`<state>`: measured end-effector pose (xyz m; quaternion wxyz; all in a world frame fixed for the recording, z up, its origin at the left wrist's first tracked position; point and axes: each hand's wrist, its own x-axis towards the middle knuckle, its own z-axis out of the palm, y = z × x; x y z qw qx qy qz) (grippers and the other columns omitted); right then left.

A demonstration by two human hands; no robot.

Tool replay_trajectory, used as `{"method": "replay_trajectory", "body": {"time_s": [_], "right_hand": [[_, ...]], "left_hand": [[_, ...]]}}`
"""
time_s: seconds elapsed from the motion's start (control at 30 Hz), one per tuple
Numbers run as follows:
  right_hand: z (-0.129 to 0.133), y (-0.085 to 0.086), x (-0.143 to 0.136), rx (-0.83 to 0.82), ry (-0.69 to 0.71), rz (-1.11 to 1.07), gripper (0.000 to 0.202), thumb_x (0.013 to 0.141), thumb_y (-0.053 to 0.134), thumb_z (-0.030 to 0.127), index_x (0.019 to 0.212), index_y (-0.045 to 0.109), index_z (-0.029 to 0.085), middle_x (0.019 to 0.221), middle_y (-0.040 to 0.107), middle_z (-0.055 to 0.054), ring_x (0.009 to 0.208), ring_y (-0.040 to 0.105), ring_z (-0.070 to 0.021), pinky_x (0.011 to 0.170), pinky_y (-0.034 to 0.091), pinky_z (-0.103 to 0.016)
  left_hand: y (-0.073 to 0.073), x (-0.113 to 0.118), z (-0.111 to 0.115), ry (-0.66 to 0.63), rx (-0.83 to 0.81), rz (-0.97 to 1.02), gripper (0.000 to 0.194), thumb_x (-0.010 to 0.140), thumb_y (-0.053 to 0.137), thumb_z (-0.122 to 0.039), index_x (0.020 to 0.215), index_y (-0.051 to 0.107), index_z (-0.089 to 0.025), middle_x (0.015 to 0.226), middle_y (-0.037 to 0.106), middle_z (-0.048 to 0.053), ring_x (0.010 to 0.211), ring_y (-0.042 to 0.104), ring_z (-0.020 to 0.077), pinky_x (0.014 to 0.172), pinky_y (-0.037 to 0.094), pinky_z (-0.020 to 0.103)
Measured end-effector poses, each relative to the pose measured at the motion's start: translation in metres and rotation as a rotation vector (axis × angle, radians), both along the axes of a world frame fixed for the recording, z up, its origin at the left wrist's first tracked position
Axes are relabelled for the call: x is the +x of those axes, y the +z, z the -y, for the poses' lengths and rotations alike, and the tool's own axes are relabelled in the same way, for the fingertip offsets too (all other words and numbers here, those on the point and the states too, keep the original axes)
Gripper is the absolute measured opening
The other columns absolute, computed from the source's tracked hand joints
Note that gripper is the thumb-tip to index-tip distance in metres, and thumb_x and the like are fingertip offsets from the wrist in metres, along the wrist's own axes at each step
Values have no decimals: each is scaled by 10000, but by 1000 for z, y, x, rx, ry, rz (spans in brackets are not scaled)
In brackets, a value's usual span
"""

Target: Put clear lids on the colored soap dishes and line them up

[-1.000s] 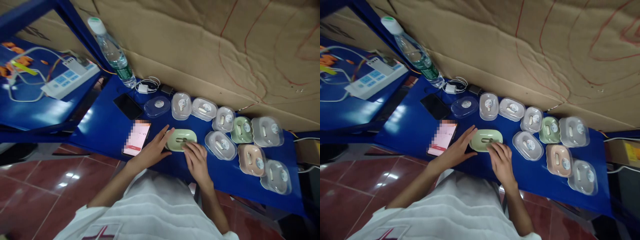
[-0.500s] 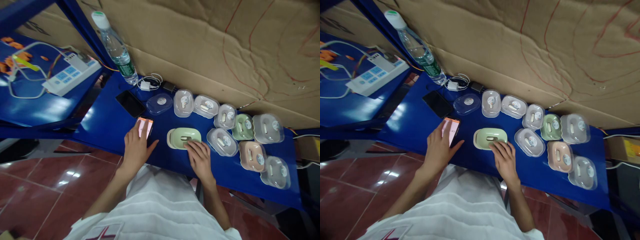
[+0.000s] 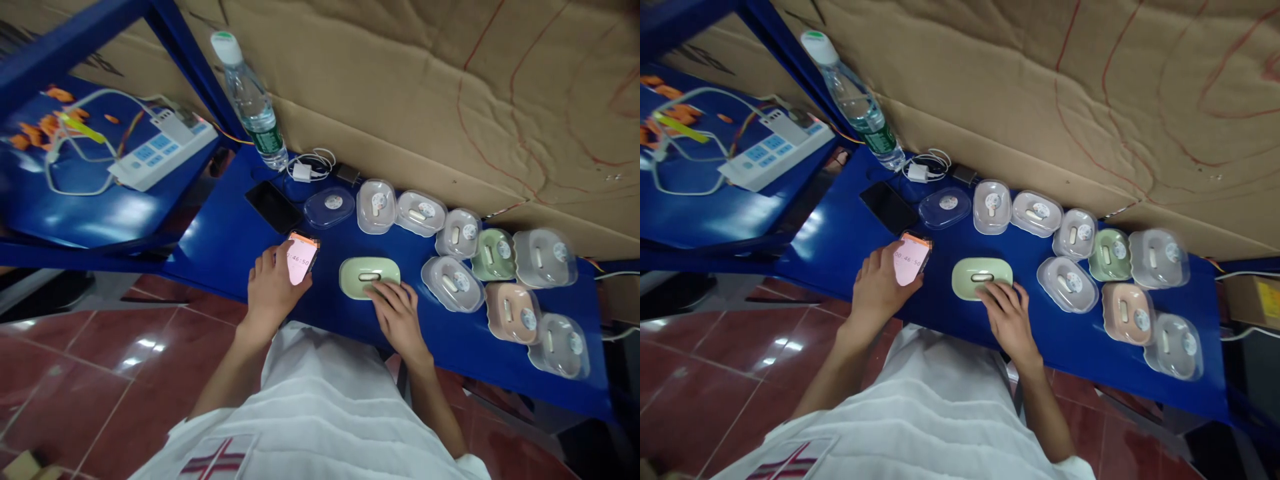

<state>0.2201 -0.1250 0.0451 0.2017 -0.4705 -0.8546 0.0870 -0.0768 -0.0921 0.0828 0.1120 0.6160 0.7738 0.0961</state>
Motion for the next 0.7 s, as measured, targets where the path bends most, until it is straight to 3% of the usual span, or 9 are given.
{"method": "replay_trajectory", "body": {"time_s": [0.23, 0.43, 0.57, 0.7], "right_hand": [[-11, 1, -5, -34, -6, -20, 466, 1101, 535, 136, 1517, 616, 330, 1504, 703, -43, 1411, 604, -235, 1243, 316, -493], [-17, -5, -9, -23, -29, -48, 496, 1110, 499, 159, 1570, 577, 330, 1514, 695, -60, 1436, 597, -243, 1191, 396, -466], [-15, -9, -11, -28, -54, -38, 461, 1121, 518, 210, 1565, 578, 319, 1520, 691, -68, 1432, 603, -244, 1201, 387, -469], [-15, -10, -12, -13, -76, -50, 398, 1112, 568, 221, 1494, 631, 316, 1459, 727, -57, 1376, 627, -233, 1190, 370, -459]], "left_hand": [[5, -23, -31, 167, 104, 42, 809, 888, 776, -438, 1578, 440, -182, 1409, 627, 236, 1299, 626, 488, 1021, 585, 647], [0, -35, -59, 190, 69, 15, 853, 892, 772, -473, 1612, 430, -169, 1401, 635, 255, 1281, 633, 502, 1009, 582, 655], [3, -23, -59, 105, 152, -4, 772, 969, 702, -466, 1628, 431, -169, 1629, 469, 303, 1434, 540, 528, 1104, 499, 714], [10, 8, -62, -151, 233, 56, 704, 1034, 642, -450, 1647, 423, -186, 1745, 342, 273, 1593, 401, 485, 1219, 425, 665]]}}
